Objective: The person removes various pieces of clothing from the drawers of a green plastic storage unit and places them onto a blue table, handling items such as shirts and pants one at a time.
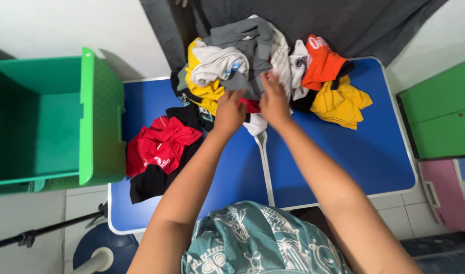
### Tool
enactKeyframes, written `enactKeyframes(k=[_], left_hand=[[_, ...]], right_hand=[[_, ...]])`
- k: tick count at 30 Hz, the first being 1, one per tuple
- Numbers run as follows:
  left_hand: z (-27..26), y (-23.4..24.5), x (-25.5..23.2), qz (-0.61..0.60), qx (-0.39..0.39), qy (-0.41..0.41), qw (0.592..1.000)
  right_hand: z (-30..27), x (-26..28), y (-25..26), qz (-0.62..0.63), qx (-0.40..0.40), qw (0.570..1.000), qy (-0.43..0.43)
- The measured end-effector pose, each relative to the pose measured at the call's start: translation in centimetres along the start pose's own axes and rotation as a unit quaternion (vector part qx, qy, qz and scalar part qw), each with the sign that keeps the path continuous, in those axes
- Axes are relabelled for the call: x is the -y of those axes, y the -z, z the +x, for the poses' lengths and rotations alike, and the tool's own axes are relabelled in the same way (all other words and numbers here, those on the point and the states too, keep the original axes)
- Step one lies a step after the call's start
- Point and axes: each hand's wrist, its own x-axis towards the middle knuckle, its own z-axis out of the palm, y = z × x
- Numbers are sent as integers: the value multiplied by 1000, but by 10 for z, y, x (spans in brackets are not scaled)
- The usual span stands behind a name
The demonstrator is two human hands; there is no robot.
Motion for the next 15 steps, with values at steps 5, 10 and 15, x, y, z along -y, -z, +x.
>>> enactKeyframes(k=[5,10,15], left_hand=[[-59,8,55,182,-62,112,975],[-101,89,83,290,85,402,864],[-158,105,137,216,123,466,849]], right_hand=[[-31,81,-41,5,120,992,31],[-49,110,-66,29,177,982,62],[-59,116,-88,31,214,975,58]])
